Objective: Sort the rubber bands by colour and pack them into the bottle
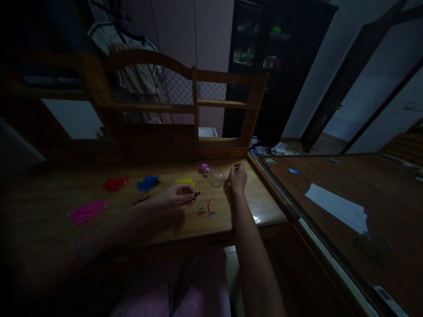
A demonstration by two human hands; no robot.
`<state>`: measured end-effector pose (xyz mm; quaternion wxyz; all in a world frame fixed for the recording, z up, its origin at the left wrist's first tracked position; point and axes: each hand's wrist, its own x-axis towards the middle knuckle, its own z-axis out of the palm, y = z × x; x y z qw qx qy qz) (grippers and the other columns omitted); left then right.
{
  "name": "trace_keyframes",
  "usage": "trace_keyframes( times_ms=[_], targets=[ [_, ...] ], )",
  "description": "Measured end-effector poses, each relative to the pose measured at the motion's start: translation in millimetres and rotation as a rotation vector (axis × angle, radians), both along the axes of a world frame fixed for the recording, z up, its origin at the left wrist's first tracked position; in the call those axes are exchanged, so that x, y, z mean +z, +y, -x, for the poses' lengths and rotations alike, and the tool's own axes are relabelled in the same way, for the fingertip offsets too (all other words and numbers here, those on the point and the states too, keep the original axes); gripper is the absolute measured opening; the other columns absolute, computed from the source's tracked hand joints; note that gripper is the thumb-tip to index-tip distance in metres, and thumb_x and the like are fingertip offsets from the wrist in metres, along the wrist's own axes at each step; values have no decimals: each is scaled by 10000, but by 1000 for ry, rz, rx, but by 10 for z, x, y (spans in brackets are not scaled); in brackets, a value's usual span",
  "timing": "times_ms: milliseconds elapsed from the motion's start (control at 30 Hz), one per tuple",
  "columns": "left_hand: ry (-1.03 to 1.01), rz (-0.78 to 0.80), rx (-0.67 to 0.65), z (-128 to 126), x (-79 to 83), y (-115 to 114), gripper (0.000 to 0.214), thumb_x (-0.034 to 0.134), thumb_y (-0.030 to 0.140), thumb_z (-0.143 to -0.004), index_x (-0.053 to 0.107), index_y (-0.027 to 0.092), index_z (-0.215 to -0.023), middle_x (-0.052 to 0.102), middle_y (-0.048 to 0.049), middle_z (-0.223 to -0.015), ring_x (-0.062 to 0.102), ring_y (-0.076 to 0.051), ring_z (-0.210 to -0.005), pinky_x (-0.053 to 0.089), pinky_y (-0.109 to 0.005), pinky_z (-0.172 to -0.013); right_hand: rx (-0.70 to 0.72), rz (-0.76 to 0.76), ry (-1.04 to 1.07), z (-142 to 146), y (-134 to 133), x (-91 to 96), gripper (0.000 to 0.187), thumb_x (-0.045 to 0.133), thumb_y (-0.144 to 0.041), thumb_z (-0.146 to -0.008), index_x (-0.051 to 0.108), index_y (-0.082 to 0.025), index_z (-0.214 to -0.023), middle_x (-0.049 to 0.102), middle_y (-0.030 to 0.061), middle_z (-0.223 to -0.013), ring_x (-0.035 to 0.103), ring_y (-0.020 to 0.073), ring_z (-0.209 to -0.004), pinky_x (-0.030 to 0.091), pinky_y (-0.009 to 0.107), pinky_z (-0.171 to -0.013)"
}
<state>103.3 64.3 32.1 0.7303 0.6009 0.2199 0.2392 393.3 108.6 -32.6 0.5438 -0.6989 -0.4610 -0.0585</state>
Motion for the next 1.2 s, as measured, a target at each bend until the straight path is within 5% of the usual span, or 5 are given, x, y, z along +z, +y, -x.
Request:
trace_keyframes(
  times_ms=[233, 433, 733, 967, 1200],
  targets=[
    [631, -647, 291, 1277, 88, 294, 199, 663, 394, -749, 661, 225, -853, 695, -2, -840, 645, -200, -816, 496, -308, -767, 16, -2, -8, 24, 13, 4, 192, 465, -262, -804, 600, -169, -905, 664, 74, -775, 593, 203, -666, 427, 308, -652],
    [765, -791, 337, 1596, -22, 253, 264, 630, 394, -764, 703, 238, -964, 716, -40, -989, 638, -254, -947, 470, -353, -863, 26, 6, -25, 37, -4, 15, 182, 475, -257, -792, 611, -169, -876, 672, 84, -805, 606, 213, -714, 442, 317, -687],
    [592, -1063, 271, 834, 290, -173, 256, 490, 383, -920, 675, 238, -1020, 653, -43, -1070, 596, -228, -1005, 446, -334, -892, 31, 31, -27, 35, -15, 14, 171, 470, -238, -791, 620, -173, -840, 676, 79, -788, 600, 208, -702, 440, 314, -687],
    [543, -957, 187, -20, -98, -471, 157, 519, 252, -896, 601, 217, -1025, 609, -75, -1071, 561, -233, -1011, 439, -360, -895, 30, 37, -33, 25, -27, 7, 173, 463, -234, -795, 623, -176, -826, 680, 77, -793, 604, 206, -725, 444, 313, -709],
    [616, -901, 219, -245, -339, -363, 59, 586, 242, -850, 549, 206, -822, 590, -59, -929, 550, -240, -929, 426, -369, -826, 38, 59, -29, 25, -12, -2, 168, 469, -237, -794, 625, -179, -821, 680, 71, -788, 602, 202, -724, 453, 307, -714]
  ],
)
